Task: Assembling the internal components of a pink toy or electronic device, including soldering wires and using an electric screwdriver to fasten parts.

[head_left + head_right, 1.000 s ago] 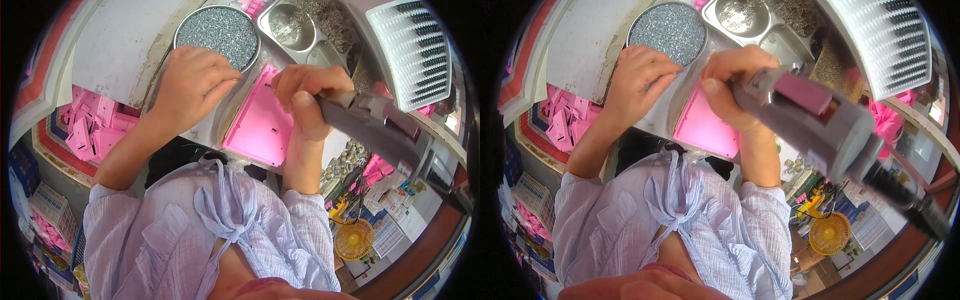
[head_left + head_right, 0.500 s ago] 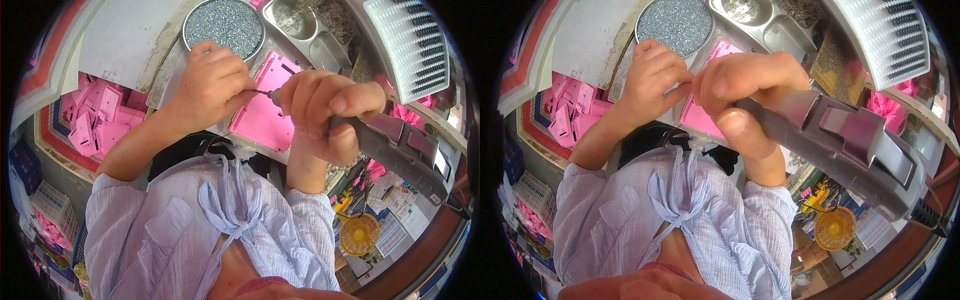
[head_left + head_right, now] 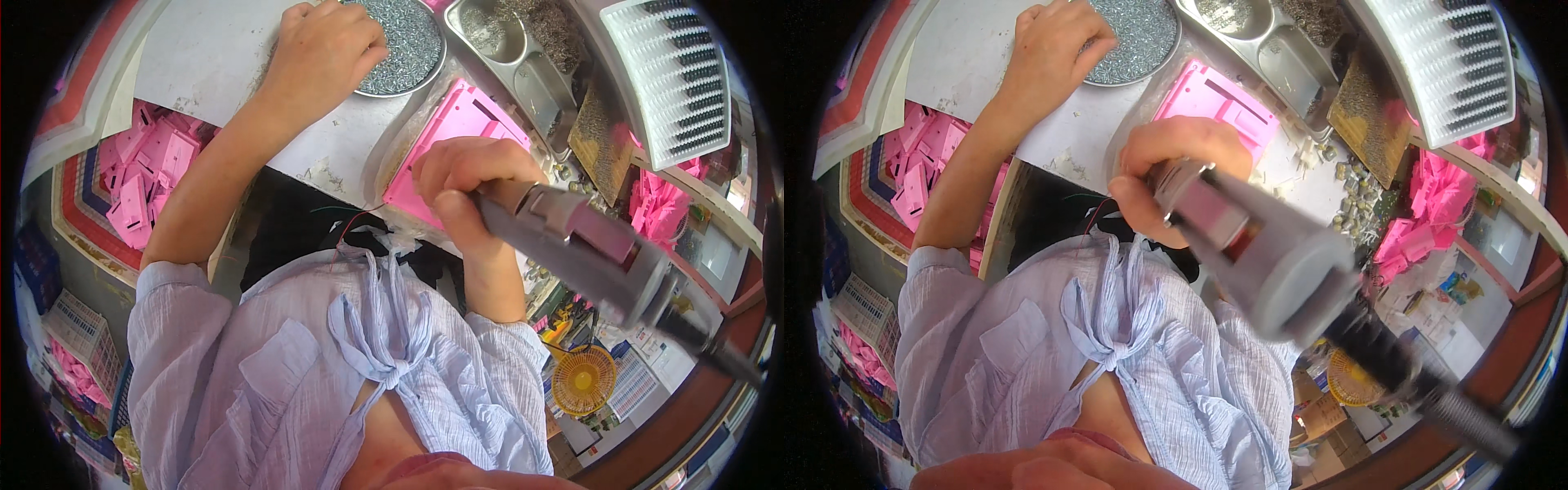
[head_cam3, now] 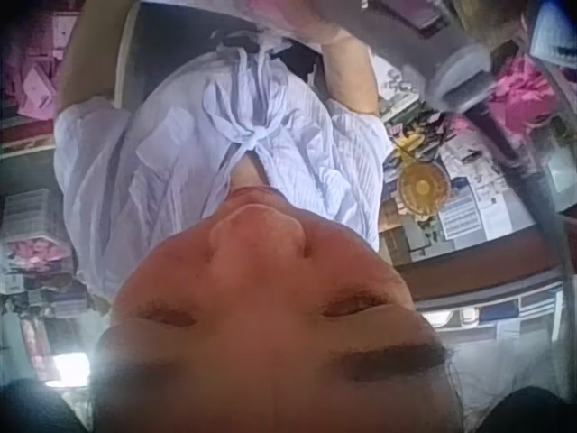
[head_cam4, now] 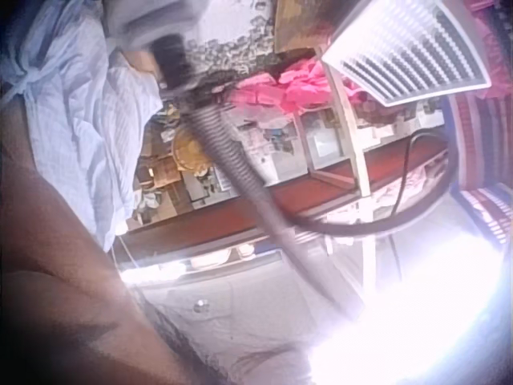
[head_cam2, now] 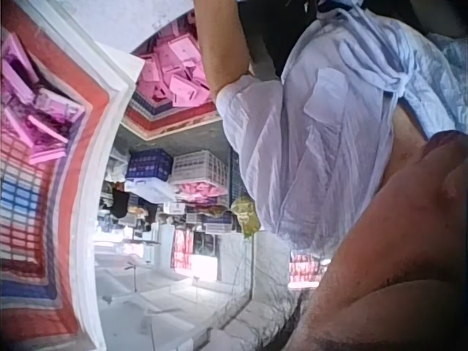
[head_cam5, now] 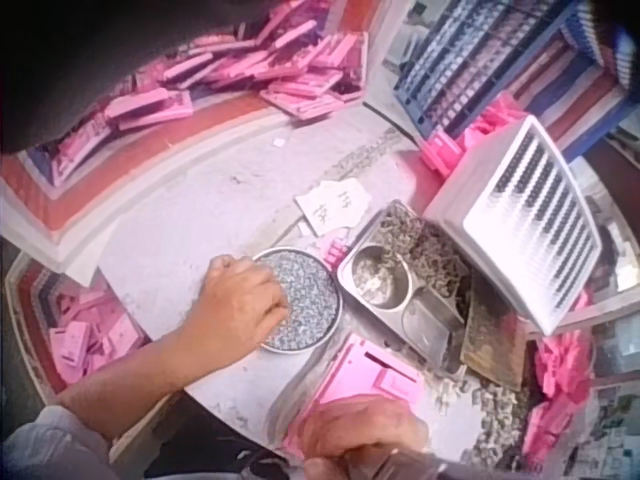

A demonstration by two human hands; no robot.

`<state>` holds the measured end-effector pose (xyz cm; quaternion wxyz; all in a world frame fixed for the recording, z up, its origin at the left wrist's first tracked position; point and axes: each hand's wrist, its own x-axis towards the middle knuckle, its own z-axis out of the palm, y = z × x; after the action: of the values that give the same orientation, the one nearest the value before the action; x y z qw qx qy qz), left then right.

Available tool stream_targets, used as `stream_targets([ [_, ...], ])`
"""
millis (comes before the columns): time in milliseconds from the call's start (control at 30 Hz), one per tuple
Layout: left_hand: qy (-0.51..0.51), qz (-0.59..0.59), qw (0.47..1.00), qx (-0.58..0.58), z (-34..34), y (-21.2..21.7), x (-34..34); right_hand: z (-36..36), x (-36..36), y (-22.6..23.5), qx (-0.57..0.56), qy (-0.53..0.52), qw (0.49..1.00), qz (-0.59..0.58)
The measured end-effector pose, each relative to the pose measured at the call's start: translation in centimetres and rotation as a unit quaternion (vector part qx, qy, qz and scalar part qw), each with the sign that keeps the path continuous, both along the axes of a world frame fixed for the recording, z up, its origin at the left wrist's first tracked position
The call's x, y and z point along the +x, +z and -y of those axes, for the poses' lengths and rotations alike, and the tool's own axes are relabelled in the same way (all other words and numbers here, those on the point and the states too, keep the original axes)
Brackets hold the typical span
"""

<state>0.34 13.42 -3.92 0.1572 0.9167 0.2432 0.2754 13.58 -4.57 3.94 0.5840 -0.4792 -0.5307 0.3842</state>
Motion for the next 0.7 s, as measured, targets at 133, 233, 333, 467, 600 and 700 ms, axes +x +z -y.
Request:
stream_targets([
  [133,-0.004,-0.048,0.997,0.068,-0.7,-0.5,0.1,-0.5,-0.1,-0.7,0.036,0.025,0.999,0.006],
  [233,-0.134,-0.031,0.987,-0.078,0.1,-0.1,-1.0,-0.5,1.0,-0.3,0.064,0.061,0.996,-0.019],
  [333,-0.21,0.05,0.973,-0.086,4.7,2.1,-1.8,0.0,1.7,2.4,0.115,0.048,0.988,-0.096],
  [467,-0.222,0.104,0.958,-0.148,7.8,2.4,-2.7,0.0,1.8,3.3,0.155,0.077,0.978,-0.116],
  [600,-0.216,0.115,0.955,-0.169,8.1,2.5,-2.9,0.3,0.8,2.9,0.149,0.072,0.972,-0.168],
  [700,-0.231,0.088,0.959,-0.141,7.9,2.9,-2.9,0.8,0.5,2.7,0.132,0.055,0.973,-0.18],
])
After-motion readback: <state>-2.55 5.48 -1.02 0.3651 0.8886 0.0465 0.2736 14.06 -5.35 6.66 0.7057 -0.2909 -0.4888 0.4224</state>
